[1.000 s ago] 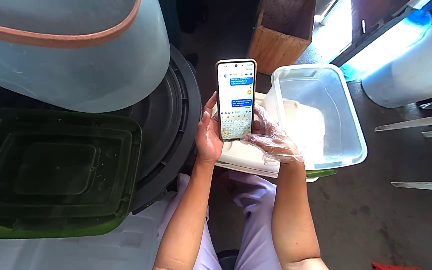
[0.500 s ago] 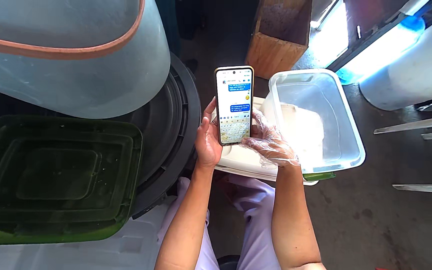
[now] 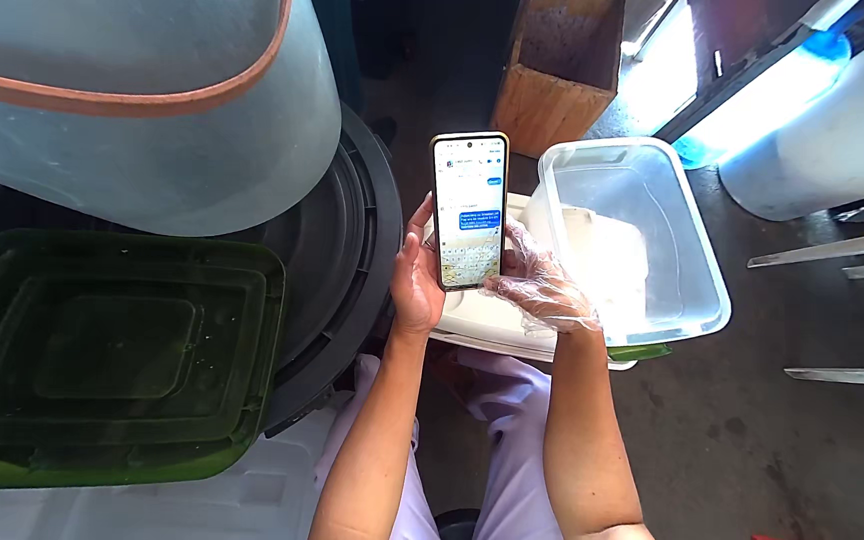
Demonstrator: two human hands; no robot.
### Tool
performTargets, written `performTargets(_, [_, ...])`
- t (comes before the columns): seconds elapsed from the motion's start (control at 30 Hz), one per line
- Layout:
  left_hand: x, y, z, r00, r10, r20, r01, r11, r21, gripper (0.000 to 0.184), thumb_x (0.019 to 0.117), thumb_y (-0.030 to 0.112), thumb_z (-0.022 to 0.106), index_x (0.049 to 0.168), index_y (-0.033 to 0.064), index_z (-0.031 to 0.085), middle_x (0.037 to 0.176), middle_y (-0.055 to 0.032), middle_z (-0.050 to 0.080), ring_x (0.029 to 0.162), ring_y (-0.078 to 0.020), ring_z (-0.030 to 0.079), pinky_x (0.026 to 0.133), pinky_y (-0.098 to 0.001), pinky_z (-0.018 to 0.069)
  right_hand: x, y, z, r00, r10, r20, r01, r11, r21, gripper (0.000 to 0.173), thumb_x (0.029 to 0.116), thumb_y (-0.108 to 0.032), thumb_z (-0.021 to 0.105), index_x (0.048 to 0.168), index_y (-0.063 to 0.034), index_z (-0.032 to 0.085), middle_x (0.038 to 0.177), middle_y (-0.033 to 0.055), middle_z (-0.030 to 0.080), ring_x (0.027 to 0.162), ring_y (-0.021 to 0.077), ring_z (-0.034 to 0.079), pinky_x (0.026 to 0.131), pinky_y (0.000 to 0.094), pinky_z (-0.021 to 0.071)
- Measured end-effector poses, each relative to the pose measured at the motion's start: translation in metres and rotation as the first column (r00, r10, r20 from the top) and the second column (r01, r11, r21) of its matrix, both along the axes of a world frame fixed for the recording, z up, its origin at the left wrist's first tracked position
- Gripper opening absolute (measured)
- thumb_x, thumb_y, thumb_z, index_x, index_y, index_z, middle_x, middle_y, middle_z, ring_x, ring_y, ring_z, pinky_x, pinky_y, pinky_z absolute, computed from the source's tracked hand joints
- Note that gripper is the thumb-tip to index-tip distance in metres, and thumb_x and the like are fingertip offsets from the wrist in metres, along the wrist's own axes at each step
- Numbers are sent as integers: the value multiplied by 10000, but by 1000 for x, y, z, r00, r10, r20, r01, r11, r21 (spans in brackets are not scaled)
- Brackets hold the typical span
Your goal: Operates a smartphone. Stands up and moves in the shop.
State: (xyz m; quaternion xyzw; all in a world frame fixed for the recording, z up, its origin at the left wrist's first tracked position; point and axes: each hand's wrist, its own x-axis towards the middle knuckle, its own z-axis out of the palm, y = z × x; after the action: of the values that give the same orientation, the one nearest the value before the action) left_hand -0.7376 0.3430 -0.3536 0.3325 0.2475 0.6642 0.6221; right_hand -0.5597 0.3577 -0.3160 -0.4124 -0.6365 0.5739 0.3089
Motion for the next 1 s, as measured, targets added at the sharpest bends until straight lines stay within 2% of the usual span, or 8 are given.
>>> performTargets(0.1, [0, 0, 0, 1000, 1, 1, -1, 1000, 1, 640, 1030, 576, 337, 1570, 233, 307, 1422, -15, 577, 1214, -160, 633, 994, -379, 550, 1, 0, -2, 1000, 9, -6, -9, 1000, 5, 925, 821, 106, 636, 1616, -111, 215, 1267, 127, 656, 946, 88, 706, 805, 206, 581])
performTargets(0.23, [0, 0, -1, 1000, -2, 5, 2, 1000, 13, 646, 1029, 586, 341, 1566, 228, 307, 1421, -20, 577, 1215, -166, 634, 987, -382, 554, 0, 5, -5, 1000, 3, -18, -3, 1000, 0, 863, 839, 60, 650, 1586, -19, 226, 1253, 132, 659, 994, 79, 706, 852, 211, 586])
performTargets(0.37, [0, 0, 1, 1000, -3, -15, 3, 1000, 0, 642, 1035, 574, 311, 1575, 230, 284, 1431, -15, 570, 1220, -155, 630, 990, -371, 551, 0, 4, -4, 1000, 10, -29, -9, 1000, 15, 868, 836, 72, 641, 1592, -28, 225, 1273, 121, 653, 1005, 66, 702, 867, 200, 579])
performTargets(0.43, [1, 0, 1, 1000, 2, -8, -2, 1000, -8, 667, 1030, 576, 313, 1586, 211, 264, 1440, -33, 561, 1230, -169, 623, 1003, -380, 542, 0, 0, 0, 1000, 0, -28, 1, 1000, 6, 894, 831, 118, 627, 1606, -65, 222, 1276, 123, 653, 981, 65, 701, 846, 190, 571])
performTargets(0.53, [2, 4, -3, 999, 6, 32, -6, 1000, 3, 709, 1007, 573, 370, 1574, 169, 238, 1422, -59, 565, 1242, -197, 615, 1023, -409, 530, -1, 3, 0, 1000, 1, -3, -1, 1000, 25, 850, 848, 94, 641, 1584, -16, 231, 1270, 130, 650, 1000, 62, 699, 867, 194, 576])
performTargets(0.7, [0, 0, 2, 1000, -1, -21, 1, 1000, -6, 649, 1037, 577, 285, 1585, 230, 270, 1431, -23, 568, 1219, -161, 629, 995, -374, 546, -3, 4, -3, 1000, -15, 10, 15, 999, 46, 835, 860, 77, 643, 1586, -22, 243, 1275, 142, 649, 991, 79, 705, 858, 207, 581])
performTargets(0.87, [0, 0, 0, 1000, 2, -8, -2, 1000, 11, 667, 1022, 602, 340, 1575, 233, 291, 1421, -18, 577, 1208, -160, 636, 983, -381, 555, -2, -1, 0, 1000, -8, 5, 7, 1000, 26, 900, 833, 108, 625, 1610, -125, 233, 1235, 119, 675, 929, 86, 709, 797, 213, 583])
performTargets(1.0, [0, -2, 4, 999, 1, -35, -1, 1000, 14, 668, 1020, 630, 310, 1578, 263, 313, 1422, -2, 576, 1183, -132, 641, 944, -343, 565, -1, 1, 1, 1000, 7, -2, -7, 1000, 9, 894, 833, 98, 630, 1608, -92, 227, 1250, 124, 665, 949, 87, 707, 819, 215, 582])
